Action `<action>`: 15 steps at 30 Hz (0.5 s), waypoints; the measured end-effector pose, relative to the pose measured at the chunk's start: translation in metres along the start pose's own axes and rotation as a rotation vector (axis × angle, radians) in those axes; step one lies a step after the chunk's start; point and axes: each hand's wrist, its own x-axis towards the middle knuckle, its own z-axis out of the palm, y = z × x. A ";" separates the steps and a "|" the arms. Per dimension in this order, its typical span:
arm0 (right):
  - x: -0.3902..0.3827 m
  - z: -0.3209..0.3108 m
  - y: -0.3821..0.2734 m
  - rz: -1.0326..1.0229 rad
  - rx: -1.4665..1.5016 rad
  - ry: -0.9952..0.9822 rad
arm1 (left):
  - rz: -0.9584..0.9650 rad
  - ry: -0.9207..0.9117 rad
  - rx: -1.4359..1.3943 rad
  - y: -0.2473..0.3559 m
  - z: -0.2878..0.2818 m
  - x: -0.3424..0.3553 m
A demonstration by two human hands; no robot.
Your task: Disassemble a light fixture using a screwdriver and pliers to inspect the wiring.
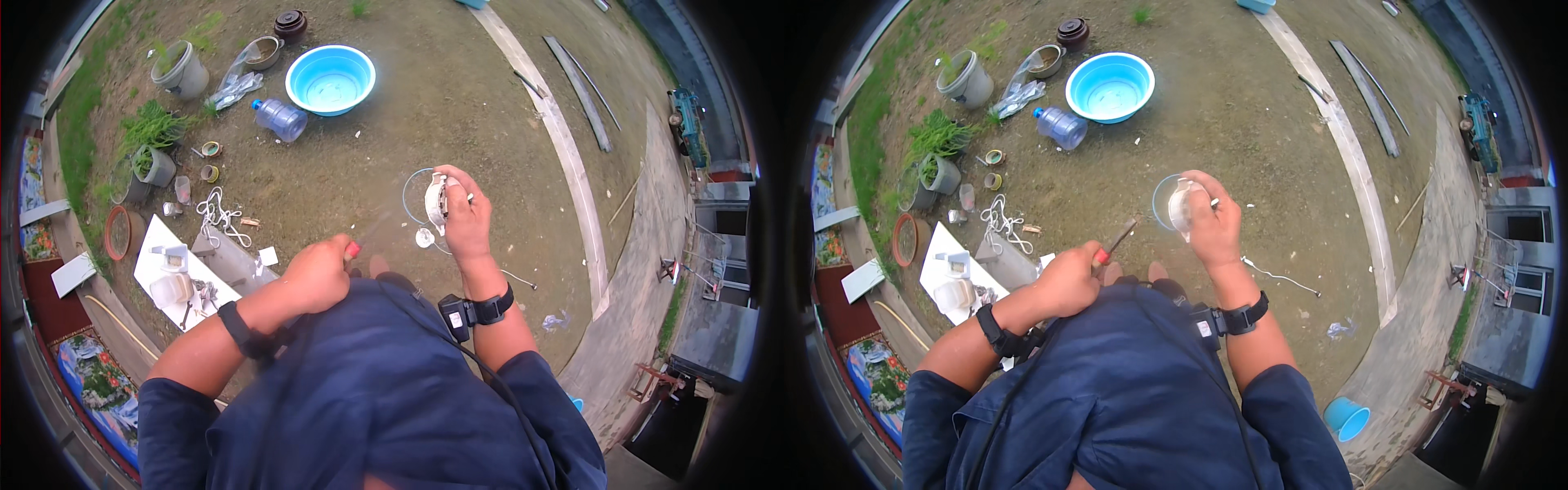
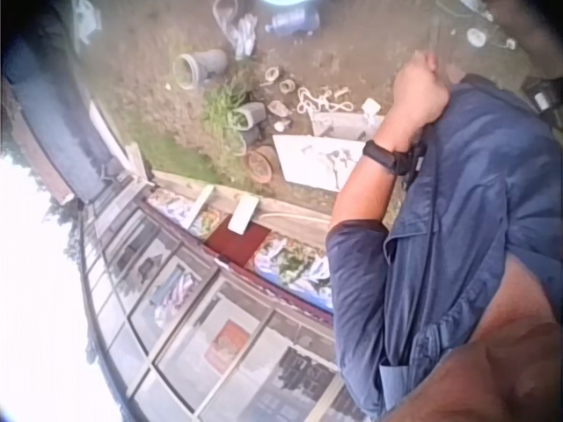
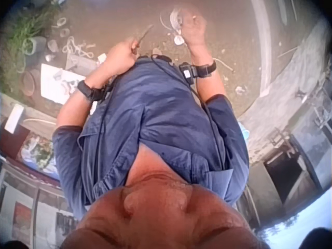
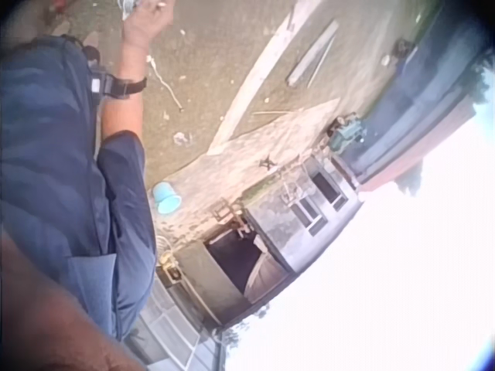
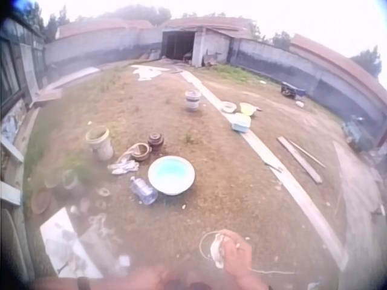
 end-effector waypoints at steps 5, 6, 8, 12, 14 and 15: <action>-0.005 0.010 0.003 0.389 0.469 -0.035 | -0.071 -0.077 -0.063 0.006 -0.009 0.009; -0.004 0.009 0.004 0.388 0.467 -0.032 | -0.067 -0.078 -0.062 0.005 -0.009 0.010; -0.007 0.009 0.004 0.427 0.467 0.003 | -0.068 -0.030 -0.156 0.001 -0.009 0.008; -0.005 0.010 0.007 0.478 0.473 0.026 | -0.144 -0.113 -0.336 -0.022 -0.009 0.007; -0.007 0.010 0.009 0.525 0.555 0.043 | -0.164 -0.085 -0.679 -0.025 -0.011 0.006; -0.007 0.010 0.008 0.525 0.555 0.048 | -0.163 -0.089 -0.677 -0.026 -0.013 0.004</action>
